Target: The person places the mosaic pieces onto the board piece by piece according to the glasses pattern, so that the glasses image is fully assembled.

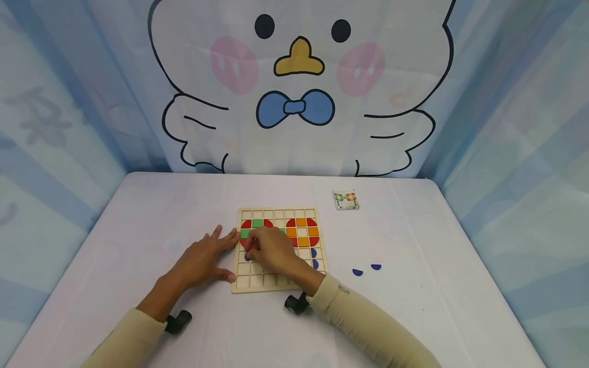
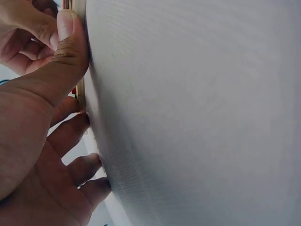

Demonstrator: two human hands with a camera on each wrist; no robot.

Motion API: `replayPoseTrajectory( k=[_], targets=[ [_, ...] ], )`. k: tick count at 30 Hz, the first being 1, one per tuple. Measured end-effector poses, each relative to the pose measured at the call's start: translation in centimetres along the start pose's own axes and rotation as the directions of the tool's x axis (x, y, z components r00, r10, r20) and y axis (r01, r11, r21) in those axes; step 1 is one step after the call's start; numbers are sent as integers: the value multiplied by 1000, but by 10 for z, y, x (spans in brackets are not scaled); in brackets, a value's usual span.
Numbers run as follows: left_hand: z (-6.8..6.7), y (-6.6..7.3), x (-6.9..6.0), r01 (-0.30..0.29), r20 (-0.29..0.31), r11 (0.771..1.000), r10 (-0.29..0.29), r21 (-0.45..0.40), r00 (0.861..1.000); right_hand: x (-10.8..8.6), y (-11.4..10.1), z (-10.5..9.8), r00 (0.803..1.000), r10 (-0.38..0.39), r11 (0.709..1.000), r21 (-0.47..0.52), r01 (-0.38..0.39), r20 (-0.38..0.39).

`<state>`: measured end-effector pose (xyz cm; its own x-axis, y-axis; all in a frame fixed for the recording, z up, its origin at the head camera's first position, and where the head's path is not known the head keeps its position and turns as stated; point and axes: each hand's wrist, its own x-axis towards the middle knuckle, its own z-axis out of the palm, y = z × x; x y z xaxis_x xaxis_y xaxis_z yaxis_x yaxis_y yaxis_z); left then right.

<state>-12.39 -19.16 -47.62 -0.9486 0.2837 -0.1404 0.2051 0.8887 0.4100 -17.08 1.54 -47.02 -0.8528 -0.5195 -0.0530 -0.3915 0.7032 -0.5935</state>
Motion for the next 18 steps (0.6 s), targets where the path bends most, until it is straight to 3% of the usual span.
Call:
replayPoseTrajectory(
  k=[4,10,18],
  targets=[
    [0,2,1,12,8,1000,-12,4,1000,-9,3,-8,1000,24,999,47,-24,-6],
    [-1,4,0,24,17,1000,-24,9,1000,-26,15,-22,997,34,997,73,-29,-76],
    [0,5,0,29,11,1000,-29,11,1000,-51,37,-41,985,114,988,119,-98,-133]
  ],
)
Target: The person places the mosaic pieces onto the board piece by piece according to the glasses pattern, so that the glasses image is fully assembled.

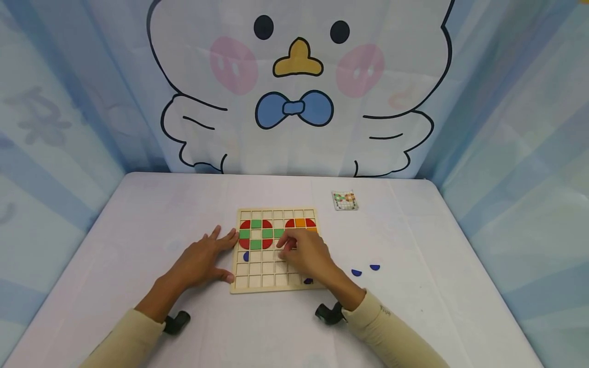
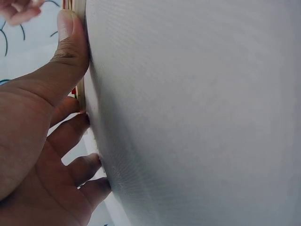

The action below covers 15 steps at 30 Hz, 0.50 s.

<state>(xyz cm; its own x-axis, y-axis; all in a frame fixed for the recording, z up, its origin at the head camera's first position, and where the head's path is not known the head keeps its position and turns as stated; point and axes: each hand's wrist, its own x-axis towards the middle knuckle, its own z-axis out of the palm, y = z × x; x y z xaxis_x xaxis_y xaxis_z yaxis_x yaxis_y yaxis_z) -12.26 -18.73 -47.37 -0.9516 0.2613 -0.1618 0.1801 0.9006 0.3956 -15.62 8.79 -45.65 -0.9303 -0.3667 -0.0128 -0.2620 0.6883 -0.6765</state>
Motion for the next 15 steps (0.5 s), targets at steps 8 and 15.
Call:
replayPoseTrajectory(
  k=[8,15],
  targets=[
    [1,-1,1,10,-7,1000,-10,2,1000,-20,23,-26,990,131,991,-32,-133,-59],
    [2,-1,1,11,-5,1000,-11,-5,1000,-35,46,-47,970,219,972,-64,-227,-109]
  ],
)
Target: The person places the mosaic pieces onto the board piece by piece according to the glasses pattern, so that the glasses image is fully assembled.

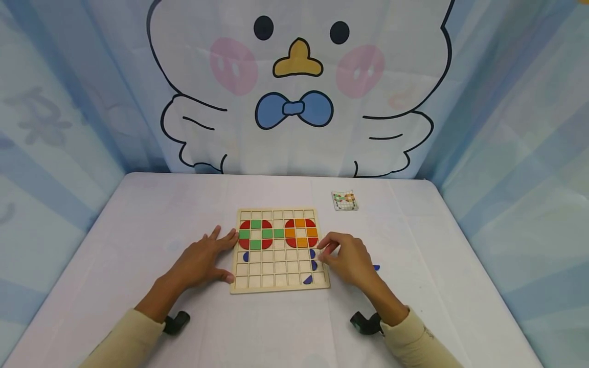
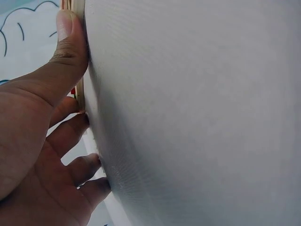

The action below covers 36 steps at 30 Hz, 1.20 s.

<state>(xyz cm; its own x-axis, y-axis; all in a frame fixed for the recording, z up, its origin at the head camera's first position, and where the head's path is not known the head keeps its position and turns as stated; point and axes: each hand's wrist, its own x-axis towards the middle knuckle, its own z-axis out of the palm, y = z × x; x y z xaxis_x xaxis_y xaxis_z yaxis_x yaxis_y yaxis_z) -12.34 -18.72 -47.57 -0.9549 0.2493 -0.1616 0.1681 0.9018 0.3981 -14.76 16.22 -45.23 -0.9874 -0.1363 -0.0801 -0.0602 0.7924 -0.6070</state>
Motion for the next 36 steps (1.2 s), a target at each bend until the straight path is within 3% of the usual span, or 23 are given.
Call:
replayPoseTrajectory(
  k=[6,17,28,36],
  targets=[
    [0,-1,-1,-4,-2,1000,4,-2,1000,-7,22,-16,998,54,998,-35,-54,-16],
    [1,-2,2,-6,-1,1000,6,19,1000,-21,53,-34,998,52,993,-109,-54,-18],
    [0,0,0,-6,0,1000,6,17,1000,-25,58,-34,997,65,985,-162,-59,33],
    [0,-1,0,-5,1,1000,5,18,1000,-24,54,-29,998,23,991,-131,-15,60]
  ],
)
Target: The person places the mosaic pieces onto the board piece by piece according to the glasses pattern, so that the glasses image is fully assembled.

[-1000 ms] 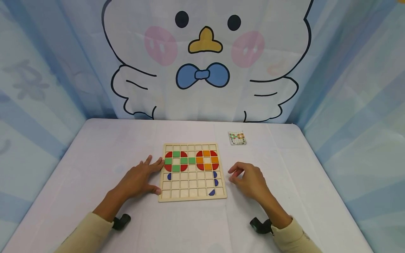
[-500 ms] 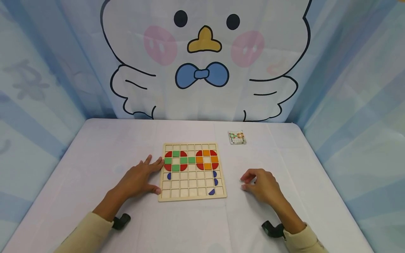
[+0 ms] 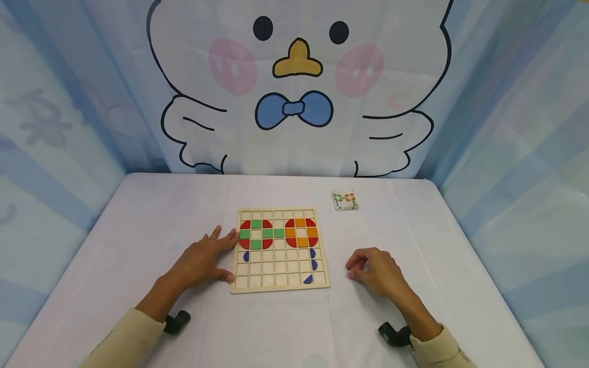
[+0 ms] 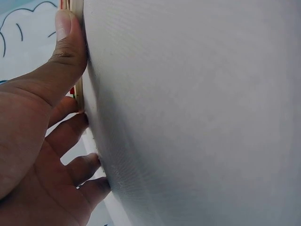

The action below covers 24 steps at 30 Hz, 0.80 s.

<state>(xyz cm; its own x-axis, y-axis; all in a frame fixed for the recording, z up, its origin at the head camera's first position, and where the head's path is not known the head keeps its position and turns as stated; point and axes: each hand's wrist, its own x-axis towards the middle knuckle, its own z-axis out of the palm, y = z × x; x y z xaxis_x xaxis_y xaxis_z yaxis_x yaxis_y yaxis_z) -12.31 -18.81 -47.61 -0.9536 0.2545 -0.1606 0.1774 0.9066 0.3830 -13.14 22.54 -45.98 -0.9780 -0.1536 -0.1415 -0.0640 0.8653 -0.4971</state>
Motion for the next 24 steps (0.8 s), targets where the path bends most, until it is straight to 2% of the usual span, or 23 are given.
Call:
replayPoseTrajectory(
  k=[7,24],
  targets=[
    [2,-1,0,4,0,1000,-4,1,1000,3,-19,6,998,-64,995,72,63,4],
    [-1,1,-1,1,-5,1000,-1,-10,1000,10,-82,24,989,-144,974,179,138,19]
  ],
)
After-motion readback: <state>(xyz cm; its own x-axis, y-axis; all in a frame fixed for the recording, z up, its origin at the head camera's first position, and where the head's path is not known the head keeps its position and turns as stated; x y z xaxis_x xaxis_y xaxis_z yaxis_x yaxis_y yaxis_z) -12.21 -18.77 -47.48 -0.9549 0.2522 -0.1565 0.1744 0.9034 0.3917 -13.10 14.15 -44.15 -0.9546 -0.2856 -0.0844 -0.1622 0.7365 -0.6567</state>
